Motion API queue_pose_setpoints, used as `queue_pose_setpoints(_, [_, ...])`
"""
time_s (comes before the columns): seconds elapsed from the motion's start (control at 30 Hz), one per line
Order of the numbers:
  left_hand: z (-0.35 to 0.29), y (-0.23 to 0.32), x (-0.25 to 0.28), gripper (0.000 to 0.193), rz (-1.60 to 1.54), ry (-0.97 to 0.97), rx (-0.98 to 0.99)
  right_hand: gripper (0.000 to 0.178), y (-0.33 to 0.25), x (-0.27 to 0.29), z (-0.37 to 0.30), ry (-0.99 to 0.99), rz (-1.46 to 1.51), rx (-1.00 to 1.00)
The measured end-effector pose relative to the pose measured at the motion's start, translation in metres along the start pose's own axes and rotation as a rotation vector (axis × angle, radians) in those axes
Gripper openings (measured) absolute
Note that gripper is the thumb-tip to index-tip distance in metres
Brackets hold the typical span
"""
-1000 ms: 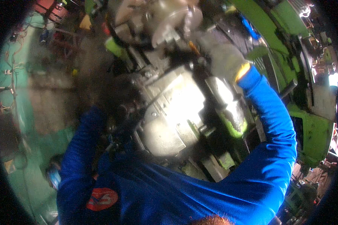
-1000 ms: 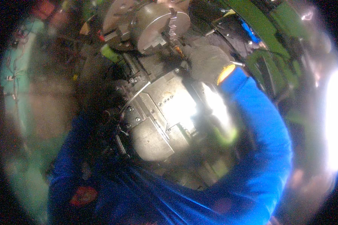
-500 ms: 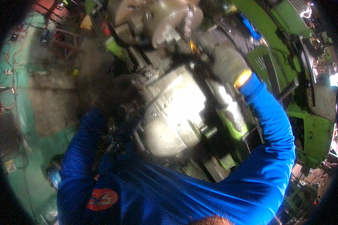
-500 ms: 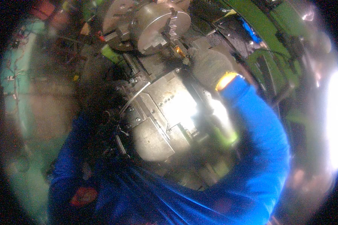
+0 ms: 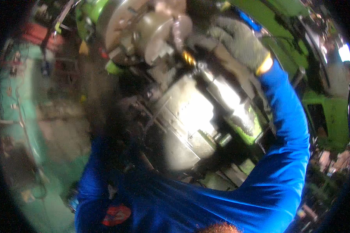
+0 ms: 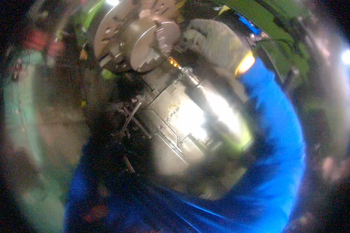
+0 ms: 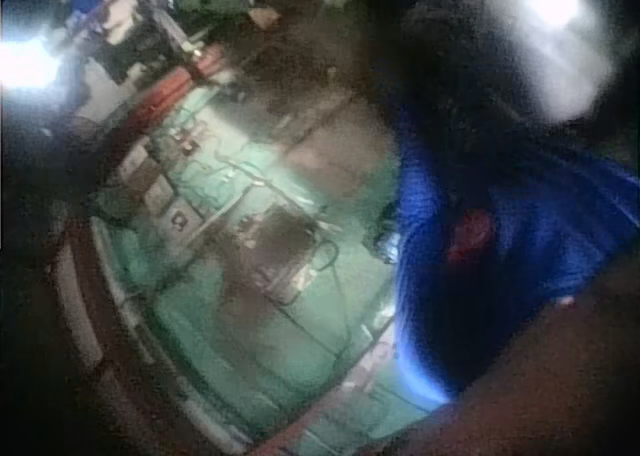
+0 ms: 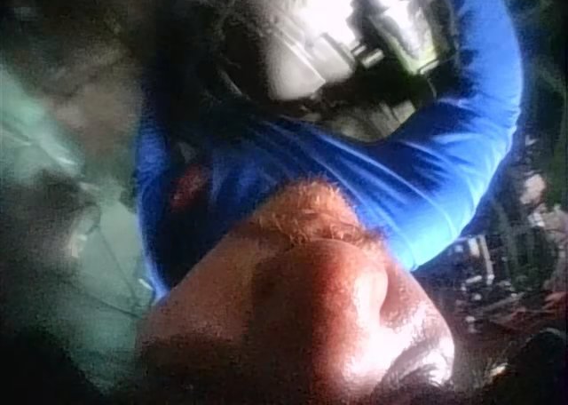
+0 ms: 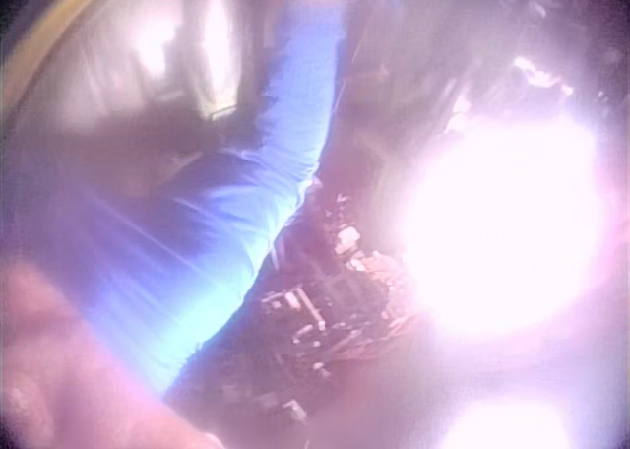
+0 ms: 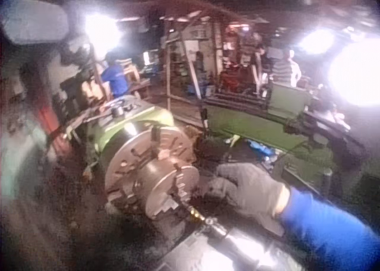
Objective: The person operates a green industrial lathe, using gloved hands to manipulate the machine's control levers and a tool post. They adjust the position of the cutting tool against a rotating metal workpiece and make fine adjustments to the machine's settings.
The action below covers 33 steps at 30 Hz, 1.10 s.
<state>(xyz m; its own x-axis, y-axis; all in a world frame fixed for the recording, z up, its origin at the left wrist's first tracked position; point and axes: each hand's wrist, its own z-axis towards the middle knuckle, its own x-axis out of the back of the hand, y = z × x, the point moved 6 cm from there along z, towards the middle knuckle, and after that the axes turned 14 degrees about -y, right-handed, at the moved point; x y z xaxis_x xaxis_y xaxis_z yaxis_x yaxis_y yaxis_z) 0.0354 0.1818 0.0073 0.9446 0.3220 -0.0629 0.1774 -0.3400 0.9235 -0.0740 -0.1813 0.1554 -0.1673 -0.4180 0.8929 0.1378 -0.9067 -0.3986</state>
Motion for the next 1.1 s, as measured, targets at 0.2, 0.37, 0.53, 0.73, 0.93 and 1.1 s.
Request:
queue_pose_setpoints(0.2, [-0.002,0.003,-0.008,0.032,-0.227,0.092,0.149,0.025,0.094,-0.047,-0.020,-0.244,0.441,-0.189])
queue_pose_setpoints(0.37, [0.005,0.078,-0.053,0.034,0.694,0.110,0.040,0.032,0.137,-0.115,-0.024,-0.227,0.711,0.090])
queue_pose_setpoints(0.53, [0.011,0.076,-0.044,0.032,1.055,0.072,0.164,0.036,0.134,-0.128,-0.029,-0.332,0.551,-0.065])
queue_pose_setpoints(0.73, [0.006,0.052,-0.028,0.030,1.097,0.113,-0.006,0.035,0.102,-0.107,-0.035,-0.347,0.742,-0.113])
queue_pose_setpoints(0.93, [0.004,0.048,-0.026,0.032,0.927,0.145,0.130,0.048,0.114,-0.117,-0.032,-0.417,0.592,-0.113])
queue_pose_setpoints(1.1, [0.001,0.044,-0.022,0.030,0.839,0.154,0.094,0.048,0.115,-0.118,-0.029,-0.396,0.528,-0.087])
